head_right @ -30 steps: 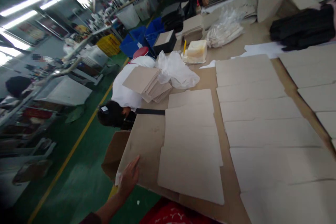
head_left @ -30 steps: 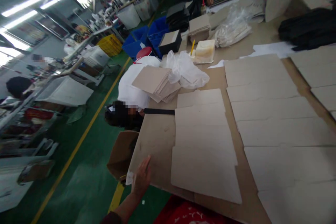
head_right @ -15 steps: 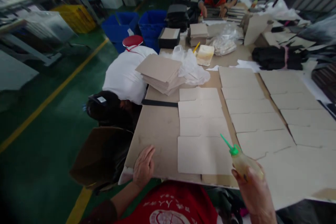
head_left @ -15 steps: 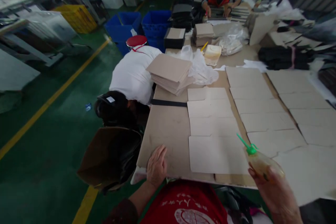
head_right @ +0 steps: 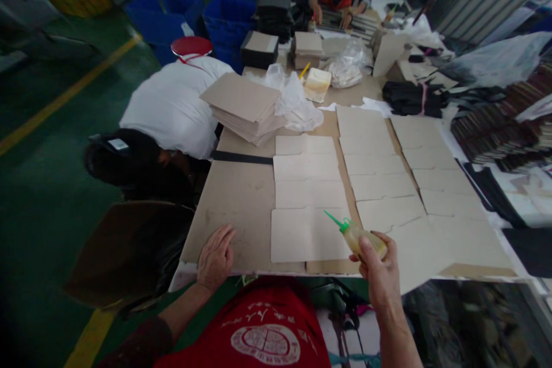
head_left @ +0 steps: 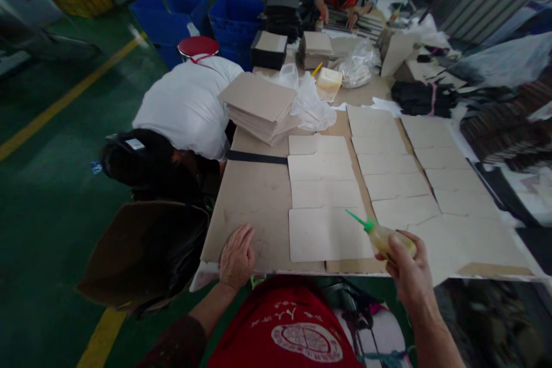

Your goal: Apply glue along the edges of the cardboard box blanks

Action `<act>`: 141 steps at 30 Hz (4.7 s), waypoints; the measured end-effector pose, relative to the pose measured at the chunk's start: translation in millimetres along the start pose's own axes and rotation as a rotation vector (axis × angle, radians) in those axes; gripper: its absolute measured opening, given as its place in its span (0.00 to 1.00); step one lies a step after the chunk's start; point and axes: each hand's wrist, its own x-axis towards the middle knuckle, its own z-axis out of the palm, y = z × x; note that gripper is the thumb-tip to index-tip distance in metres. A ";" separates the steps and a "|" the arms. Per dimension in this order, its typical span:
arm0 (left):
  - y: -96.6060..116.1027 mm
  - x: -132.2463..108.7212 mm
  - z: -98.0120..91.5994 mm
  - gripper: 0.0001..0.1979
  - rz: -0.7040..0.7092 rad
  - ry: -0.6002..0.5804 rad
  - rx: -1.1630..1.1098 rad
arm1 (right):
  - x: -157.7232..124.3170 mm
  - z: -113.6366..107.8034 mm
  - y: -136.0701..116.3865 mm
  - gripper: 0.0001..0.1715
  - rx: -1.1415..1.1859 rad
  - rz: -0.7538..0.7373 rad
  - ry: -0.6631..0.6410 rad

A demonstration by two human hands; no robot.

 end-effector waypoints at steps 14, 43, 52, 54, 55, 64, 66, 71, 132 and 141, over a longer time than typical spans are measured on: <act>3.3 1.5 4.6 0.25 0.018 0.022 0.062 | 26.0 -34.0 6.7 0.46 -0.236 0.072 0.063; 127.2 5.2 30.8 0.20 0.409 -0.116 -0.186 | 50.4 -34.4 41.4 0.29 -0.865 -0.672 -0.004; 134.0 13.2 50.9 0.22 0.511 -0.213 -0.190 | 58.9 -35.3 47.5 0.24 -0.914 -0.672 -0.042; 135.5 12.6 52.0 0.22 0.505 -0.208 -0.183 | 60.9 -35.7 48.4 0.24 -0.919 -0.695 -0.036; 136.2 12.3 52.6 0.21 0.504 -0.205 -0.181 | 61.8 -35.9 48.6 0.24 -0.924 -0.706 -0.037; 136.8 11.3 55.4 0.20 0.511 -0.170 -0.181 | 63.0 -37.0 45.3 0.21 -1.001 -0.721 -0.075; 136.8 11.3 55.4 0.21 0.511 -0.165 -0.183 | 62.9 -37.1 44.6 0.21 -1.013 -0.714 -0.076; 136.5 10.7 56.0 0.21 0.507 -0.164 -0.192 | 62.6 -37.5 43.3 0.20 -1.018 -0.699 -0.097; 135.1 11.6 58.4 0.20 0.519 -0.126 -0.199 | 71.7 -24.2 35.6 0.17 -1.022 -0.676 -0.180; 136.7 12.8 58.0 0.21 0.506 -0.145 -0.248 | 69.5 -34.2 36.4 0.24 -0.858 -0.497 -0.110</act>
